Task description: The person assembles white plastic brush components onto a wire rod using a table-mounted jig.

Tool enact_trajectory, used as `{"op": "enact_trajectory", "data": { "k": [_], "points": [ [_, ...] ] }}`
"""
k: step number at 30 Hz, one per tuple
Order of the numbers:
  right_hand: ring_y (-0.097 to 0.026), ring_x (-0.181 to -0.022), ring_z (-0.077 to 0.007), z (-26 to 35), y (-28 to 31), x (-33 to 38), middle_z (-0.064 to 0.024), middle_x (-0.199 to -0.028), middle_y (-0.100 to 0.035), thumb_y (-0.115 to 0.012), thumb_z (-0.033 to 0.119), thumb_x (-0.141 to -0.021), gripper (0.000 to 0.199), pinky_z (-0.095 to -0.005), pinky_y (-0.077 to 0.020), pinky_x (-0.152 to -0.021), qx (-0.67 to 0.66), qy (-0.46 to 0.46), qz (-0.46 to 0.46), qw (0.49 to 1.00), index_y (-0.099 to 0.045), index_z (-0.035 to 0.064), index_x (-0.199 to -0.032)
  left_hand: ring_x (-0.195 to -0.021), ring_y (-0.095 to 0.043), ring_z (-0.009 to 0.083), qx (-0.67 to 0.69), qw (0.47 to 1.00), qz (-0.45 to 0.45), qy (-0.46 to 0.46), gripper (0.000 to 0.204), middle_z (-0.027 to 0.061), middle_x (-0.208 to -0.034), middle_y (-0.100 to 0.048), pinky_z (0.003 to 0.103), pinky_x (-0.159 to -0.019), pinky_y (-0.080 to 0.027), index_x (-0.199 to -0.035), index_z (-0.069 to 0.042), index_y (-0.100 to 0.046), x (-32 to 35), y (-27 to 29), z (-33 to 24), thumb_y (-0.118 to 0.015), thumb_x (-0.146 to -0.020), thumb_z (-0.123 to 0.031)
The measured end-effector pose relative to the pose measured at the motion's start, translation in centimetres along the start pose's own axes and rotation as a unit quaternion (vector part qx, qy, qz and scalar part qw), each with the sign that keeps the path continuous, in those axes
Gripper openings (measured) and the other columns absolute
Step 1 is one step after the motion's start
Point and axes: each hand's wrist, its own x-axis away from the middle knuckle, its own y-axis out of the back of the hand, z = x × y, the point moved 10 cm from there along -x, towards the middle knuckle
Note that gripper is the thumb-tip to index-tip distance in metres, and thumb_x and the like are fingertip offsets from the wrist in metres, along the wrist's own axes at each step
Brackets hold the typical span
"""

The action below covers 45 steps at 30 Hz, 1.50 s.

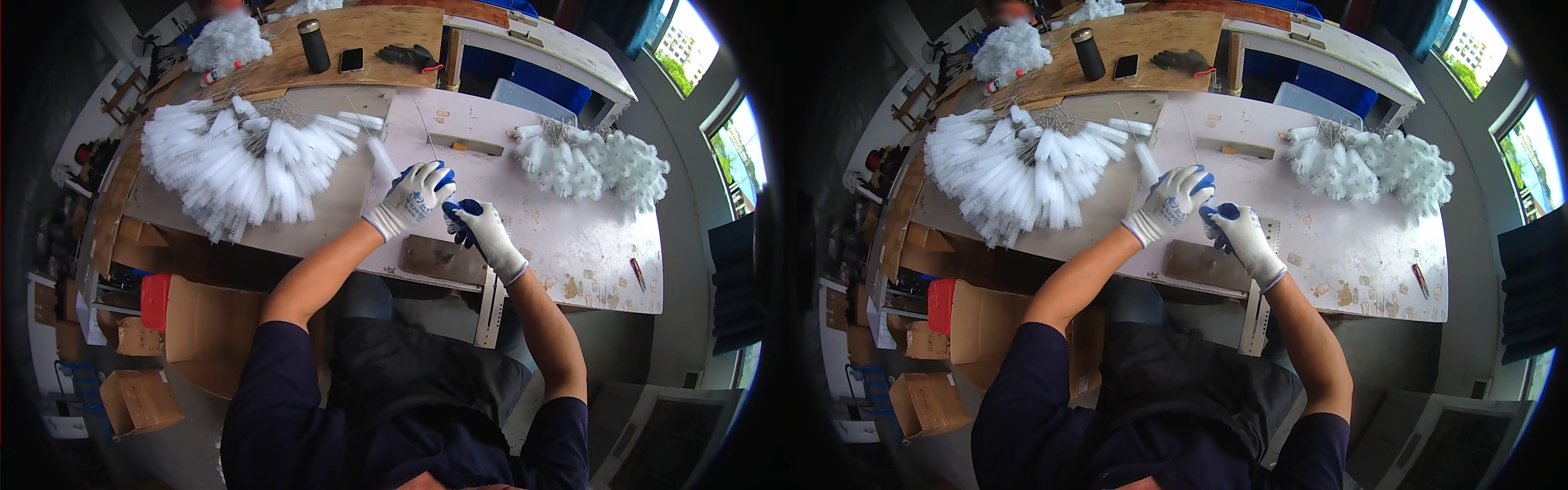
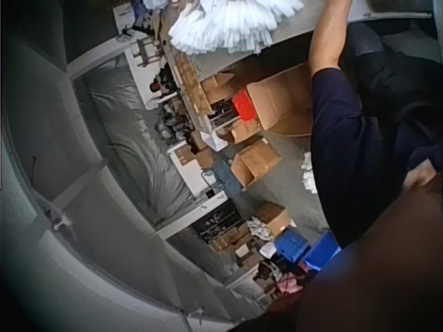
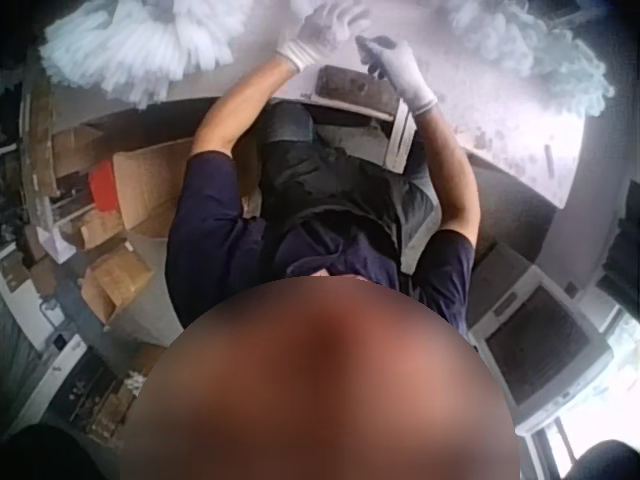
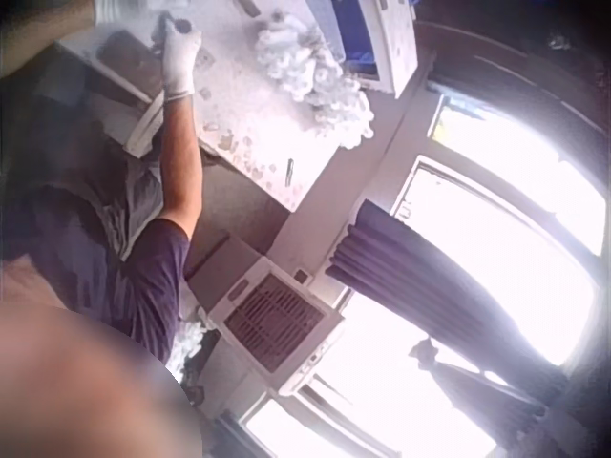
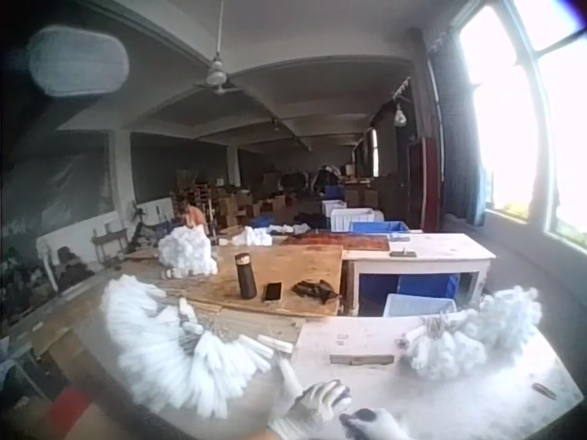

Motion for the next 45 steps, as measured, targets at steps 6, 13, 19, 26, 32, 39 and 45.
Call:
{"op": "enact_trajectory", "data": {
  "k": [6,13,19,26,32,39,45],
  "points": [
    [-0.061,-0.057,-0.0107,-1.5,1.1,-0.4,-0.0056,-0.073,-0.067,-0.062,0.024,-0.091,0.028,-0.0274,-0.0468,-0.05,0.183,0.071,-0.07,0.978,-0.07,-0.0029,-0.092,-0.117,-0.055,0.0296,0.11,0.983,-0.047,0.14,0.043,0.0112,-0.13,-0.053,0.042,-0.099,-0.046,-0.125,-0.012,-0.059,0.1,1.0,0.0,-0.065,-0.082,-0.013],
    [-0.066,-0.074,-0.0126,-3.3,-0.3,-0.4,-0.0093,-0.083,-0.072,-0.062,0.023,-0.092,0.03,-0.0297,-0.0512,-0.067,0.126,0.038,-0.016,0.991,-0.07,-0.0044,-0.101,-0.101,-0.065,0.0265,0.834,0.311,-0.035,0.455,0.038,0.0142,-0.115,-0.063,0.037,-0.087,-0.055,-0.133,0.001,-0.051,5.2,-9.8,2.0,-0.049,-0.1,-0.017],
    [-0.066,-0.098,-0.0221,-6.9,0.1,-2.1,-0.0194,-0.109,-0.068,-0.062,0.021,-0.089,0.042,-0.0318,-0.0513,-0.085,0.095,-0.064,0.038,0.993,-0.06,-0.0083,-0.12,-0.081,-0.065,0.0154,0.704,0.492,0.037,0.51,0.022,0.008,-0.09,-0.067,0.029,-0.072,-0.055,-0.109,-0.001,-0.068,4.5,-10.6,3.1,-0.053,-0.096,-0.011],
    [-0.067,-0.072,-0.0195,-4.6,-0.3,-1.5,-0.0136,-0.085,-0.07,-0.061,0.029,-0.092,0.037,-0.0324,-0.0517,-0.067,0.198,-0.019,0.04,0.979,-0.067,-0.0037,-0.108,-0.069,-0.063,0.0096,0.601,0.536,0.089,0.587,0.019,0.0023,-0.081,-0.07,0.023,-0.053,-0.044,-0.098,-0.009,-0.074,4.9,-12.6,2.7,-0.057,-0.092,-0.015],
    [-0.069,-0.073,-0.0261,-5.3,0.7,-1.3,-0.0171,-0.079,-0.07,-0.055,0.027,-0.094,0.033,-0.0382,-0.0512,-0.07,0.119,0.017,-0.044,0.992,-0.07,-0.0022,-0.099,-0.069,-0.063,0.0084,0.6,0.538,0.096,0.584,0.019,0.0035,-0.083,-0.071,0.022,-0.052,-0.043,-0.097,-0.011,-0.076,3.8,-12.4,2.4,-0.06,-0.091,-0.018],
    [-0.068,-0.079,-0.0349,-3.8,-0.2,-1.4,-0.0166,-0.086,-0.07,-0.059,0.028,-0.092,0.027,-0.0417,-0.0524,-0.075,0.313,0.033,-0.022,0.949,-0.068,0.0033,-0.095,-0.068,-0.063,0.0088,0.595,0.515,0.091,0.61,0.017,0.0027,-0.082,-0.071,0.023,-0.056,-0.048,-0.095,-0.012,-0.077,5.1,-13.3,2.3,-0.063,-0.089,-0.016],
    [-0.066,-0.084,-0.0304,-0.5,1.7,3.2,-0.0097,-0.092,-0.067,-0.066,0.022,-0.082,0.017,-0.0423,-0.0538,-0.074,0.471,0.286,-0.14,0.823,-0.064,0.0093,-0.093,-0.07,-0.063,0.0085,0.614,0.523,0.102,0.582,0.016,0.0025,-0.082,-0.07,0.022,-0.056,-0.049,-0.096,-0.011,-0.077,5.0,-14.6,2.2,-0.064,-0.088,-0.015]
  ]
}}
